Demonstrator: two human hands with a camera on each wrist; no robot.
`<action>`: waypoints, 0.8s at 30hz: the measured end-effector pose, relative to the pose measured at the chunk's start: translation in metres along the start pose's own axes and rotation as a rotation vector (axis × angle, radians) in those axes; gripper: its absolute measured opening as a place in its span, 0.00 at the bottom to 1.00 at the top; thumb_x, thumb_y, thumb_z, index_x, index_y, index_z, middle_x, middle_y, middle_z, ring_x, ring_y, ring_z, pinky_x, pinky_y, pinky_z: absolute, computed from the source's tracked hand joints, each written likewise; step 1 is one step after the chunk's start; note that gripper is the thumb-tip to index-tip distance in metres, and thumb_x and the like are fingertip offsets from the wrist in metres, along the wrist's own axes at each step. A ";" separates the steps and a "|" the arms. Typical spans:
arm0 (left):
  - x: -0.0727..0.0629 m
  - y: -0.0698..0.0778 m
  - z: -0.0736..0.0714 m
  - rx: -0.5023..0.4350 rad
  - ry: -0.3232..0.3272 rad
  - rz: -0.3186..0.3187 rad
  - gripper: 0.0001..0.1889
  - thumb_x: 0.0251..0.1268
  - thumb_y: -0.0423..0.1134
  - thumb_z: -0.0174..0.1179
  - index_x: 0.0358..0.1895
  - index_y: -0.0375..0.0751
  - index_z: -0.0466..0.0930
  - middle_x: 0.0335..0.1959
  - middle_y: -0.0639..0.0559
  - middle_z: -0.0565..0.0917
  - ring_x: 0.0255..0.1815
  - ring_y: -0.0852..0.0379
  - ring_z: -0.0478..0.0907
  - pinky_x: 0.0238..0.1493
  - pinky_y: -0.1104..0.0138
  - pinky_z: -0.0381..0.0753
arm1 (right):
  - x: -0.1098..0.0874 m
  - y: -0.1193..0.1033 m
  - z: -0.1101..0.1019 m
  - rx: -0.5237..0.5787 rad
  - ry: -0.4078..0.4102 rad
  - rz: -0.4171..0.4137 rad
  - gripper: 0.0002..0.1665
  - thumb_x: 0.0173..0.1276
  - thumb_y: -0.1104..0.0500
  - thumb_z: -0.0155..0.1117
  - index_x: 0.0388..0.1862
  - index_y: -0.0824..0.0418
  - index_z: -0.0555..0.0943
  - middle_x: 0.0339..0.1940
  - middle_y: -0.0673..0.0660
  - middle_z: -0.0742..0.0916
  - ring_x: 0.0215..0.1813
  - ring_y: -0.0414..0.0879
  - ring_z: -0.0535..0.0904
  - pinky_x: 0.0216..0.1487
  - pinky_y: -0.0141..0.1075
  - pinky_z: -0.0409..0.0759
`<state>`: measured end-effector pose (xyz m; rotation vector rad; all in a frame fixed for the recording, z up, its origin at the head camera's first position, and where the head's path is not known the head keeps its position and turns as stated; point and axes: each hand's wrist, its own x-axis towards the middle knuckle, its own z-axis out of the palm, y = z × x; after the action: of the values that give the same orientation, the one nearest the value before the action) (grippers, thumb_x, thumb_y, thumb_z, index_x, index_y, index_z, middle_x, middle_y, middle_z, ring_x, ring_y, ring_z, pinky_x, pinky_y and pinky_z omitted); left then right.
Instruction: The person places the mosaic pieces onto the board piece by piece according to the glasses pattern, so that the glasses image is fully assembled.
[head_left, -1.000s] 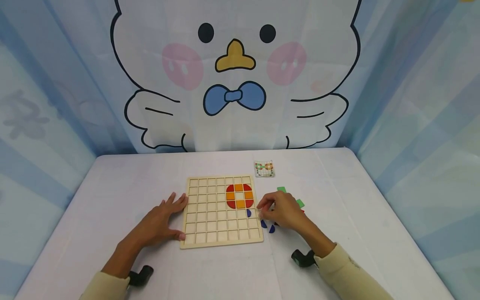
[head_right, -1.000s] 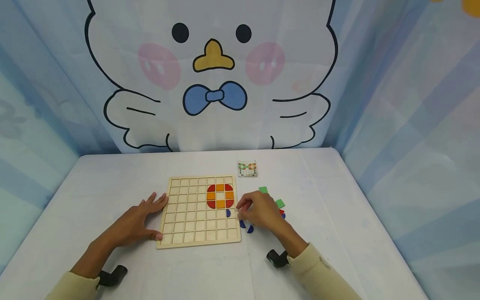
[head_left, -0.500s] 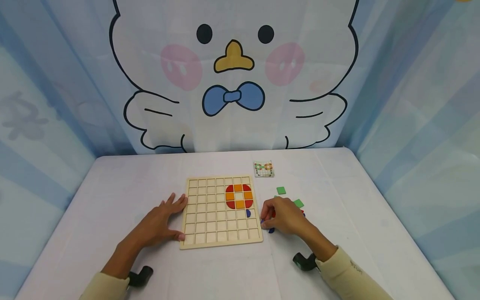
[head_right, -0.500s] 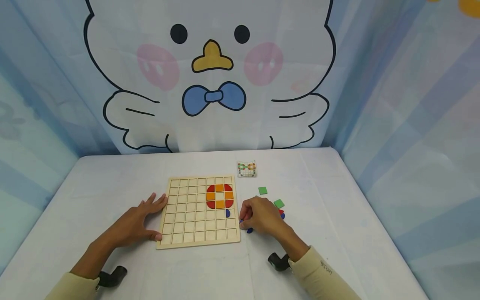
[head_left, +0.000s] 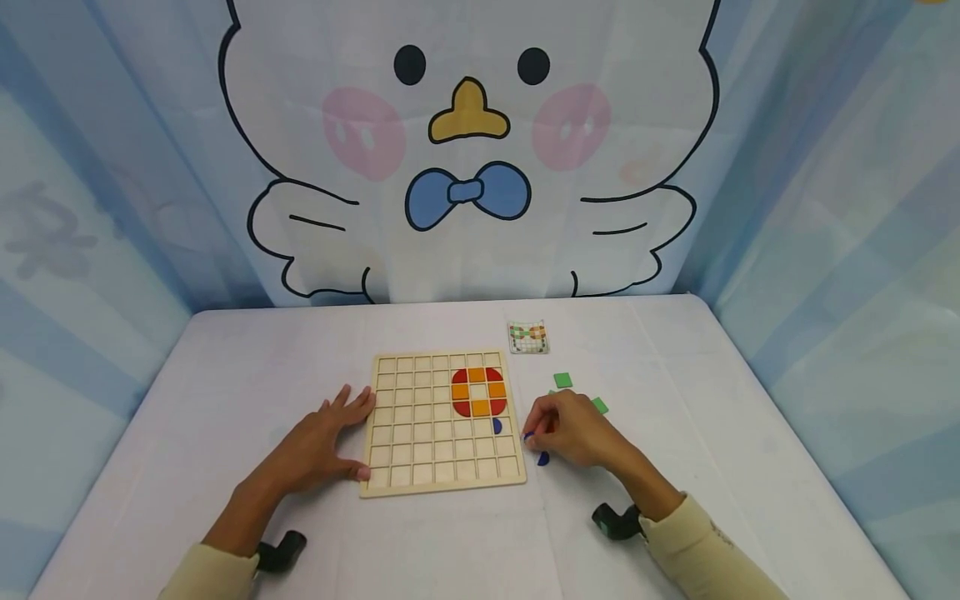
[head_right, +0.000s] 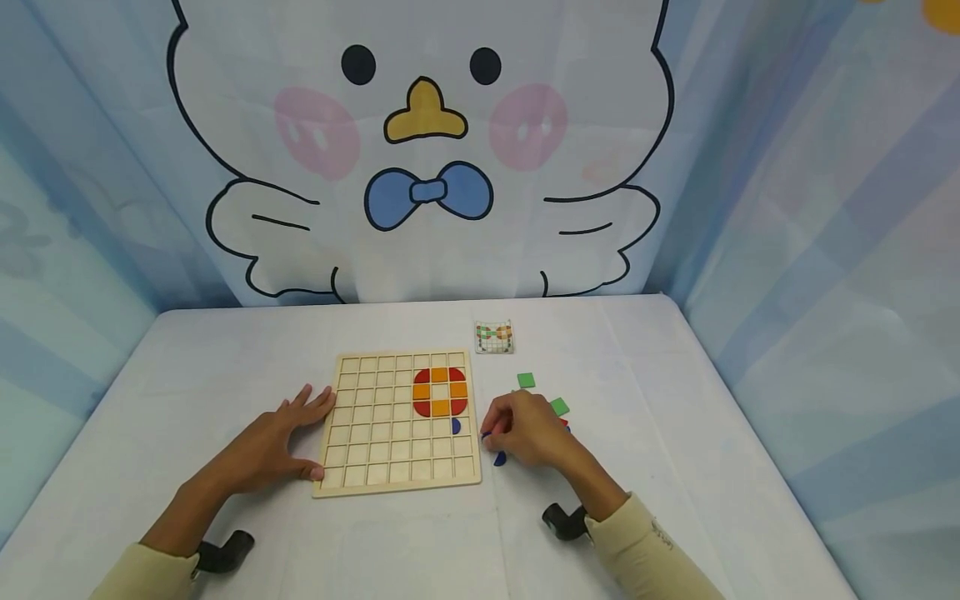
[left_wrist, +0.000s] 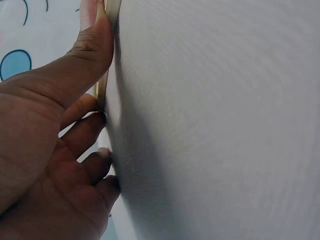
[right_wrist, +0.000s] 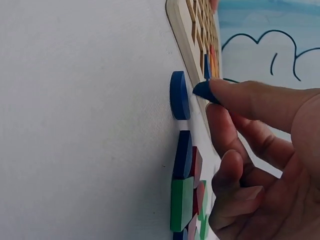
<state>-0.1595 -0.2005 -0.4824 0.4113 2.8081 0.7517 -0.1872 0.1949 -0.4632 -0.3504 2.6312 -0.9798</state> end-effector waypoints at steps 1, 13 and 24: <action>0.000 0.000 0.000 0.000 0.001 -0.001 0.62 0.43 0.52 0.85 0.84 0.44 0.59 0.86 0.43 0.59 0.87 0.29 0.49 0.81 0.29 0.54 | 0.001 0.000 0.000 0.006 0.008 0.006 0.09 0.65 0.61 0.80 0.33 0.51 0.86 0.26 0.49 0.84 0.29 0.44 0.78 0.30 0.30 0.76; 0.000 0.000 0.000 -0.009 -0.004 -0.004 0.62 0.44 0.53 0.85 0.85 0.44 0.58 0.87 0.43 0.58 0.87 0.28 0.48 0.81 0.28 0.53 | 0.002 0.000 0.004 0.056 0.070 -0.003 0.08 0.67 0.64 0.77 0.37 0.50 0.88 0.29 0.49 0.85 0.31 0.44 0.79 0.29 0.29 0.78; -0.001 -0.001 0.000 -0.002 -0.004 0.000 0.62 0.44 0.53 0.84 0.85 0.44 0.58 0.86 0.43 0.58 0.87 0.28 0.49 0.80 0.27 0.54 | 0.004 -0.003 0.008 0.078 0.069 -0.051 0.09 0.70 0.63 0.74 0.44 0.50 0.89 0.29 0.49 0.83 0.31 0.44 0.75 0.28 0.28 0.70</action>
<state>-0.1592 -0.2016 -0.4825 0.4125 2.8034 0.7533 -0.1873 0.1870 -0.4680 -0.3734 2.6485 -1.1263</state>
